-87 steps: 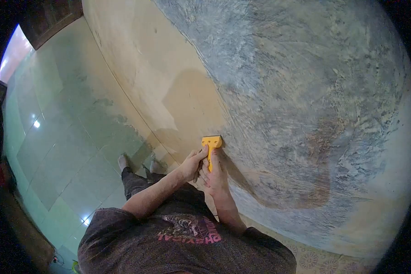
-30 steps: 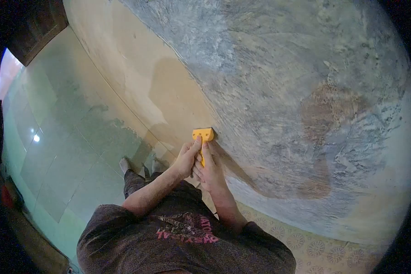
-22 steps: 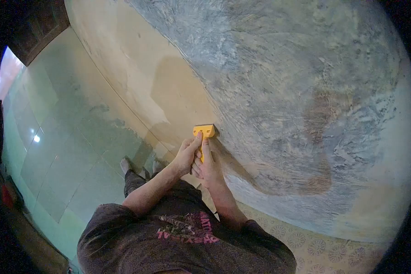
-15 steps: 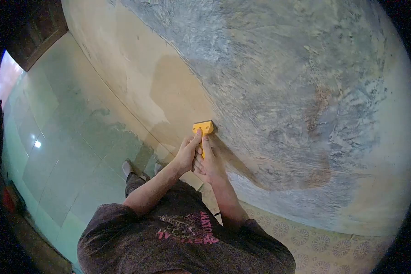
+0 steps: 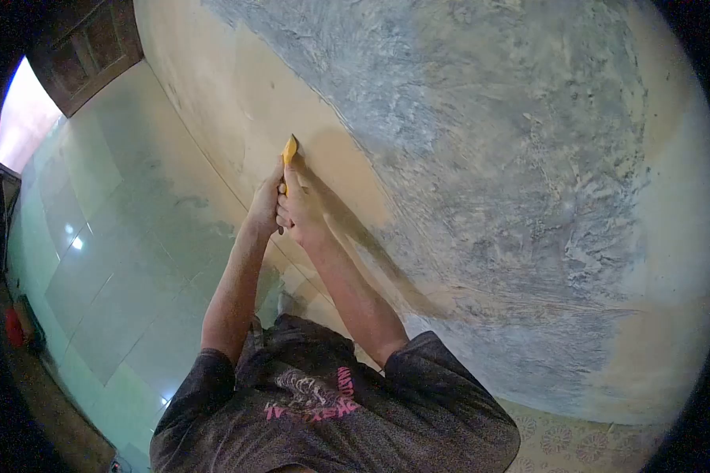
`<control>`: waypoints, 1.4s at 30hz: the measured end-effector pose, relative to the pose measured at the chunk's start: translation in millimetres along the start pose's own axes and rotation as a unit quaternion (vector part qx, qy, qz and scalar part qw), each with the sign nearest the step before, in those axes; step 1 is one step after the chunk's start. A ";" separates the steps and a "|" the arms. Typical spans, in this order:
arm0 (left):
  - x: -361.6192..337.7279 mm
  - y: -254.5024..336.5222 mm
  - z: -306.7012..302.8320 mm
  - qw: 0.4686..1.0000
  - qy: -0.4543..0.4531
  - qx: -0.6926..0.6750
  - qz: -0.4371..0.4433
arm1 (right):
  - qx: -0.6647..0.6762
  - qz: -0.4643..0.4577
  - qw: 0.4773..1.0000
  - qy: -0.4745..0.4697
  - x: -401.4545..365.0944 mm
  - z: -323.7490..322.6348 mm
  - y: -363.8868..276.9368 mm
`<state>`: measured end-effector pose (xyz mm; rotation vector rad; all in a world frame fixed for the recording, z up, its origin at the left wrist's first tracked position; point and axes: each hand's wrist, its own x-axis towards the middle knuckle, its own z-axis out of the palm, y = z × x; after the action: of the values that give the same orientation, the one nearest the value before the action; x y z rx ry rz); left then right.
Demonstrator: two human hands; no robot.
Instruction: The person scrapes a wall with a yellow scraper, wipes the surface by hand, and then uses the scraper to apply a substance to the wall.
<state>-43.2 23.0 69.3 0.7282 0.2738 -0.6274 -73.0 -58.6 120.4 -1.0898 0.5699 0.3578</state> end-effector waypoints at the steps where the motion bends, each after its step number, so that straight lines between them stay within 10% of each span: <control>1: -5.3 -1.8 0.6 1.000 0.003 0.002 -0.003 | 0.002 -0.020 1.000 0.008 -3.5 -0.3 4.9; 13: -83.4 -138.3 48.6 0.984 -0.108 0.142 0.024 | -0.096 -0.066 0.986 0.120 -157.5 -85.8 43.9; 31: -90.1 -114.5 95.3 0.986 -0.094 0.050 -0.131 | 0.006 -0.023 0.986 0.164 -159.1 -101.2 25.2; 42: -84.5 -125.0 93.8 0.994 -0.076 0.055 -0.060 | 0.027 -0.031 0.991 0.124 -161.8 -96.9 20.2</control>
<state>-185.0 -77.0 107.5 0.7690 0.1440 -0.8137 -238.6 -137.1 169.1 -1.1038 0.7597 0.1511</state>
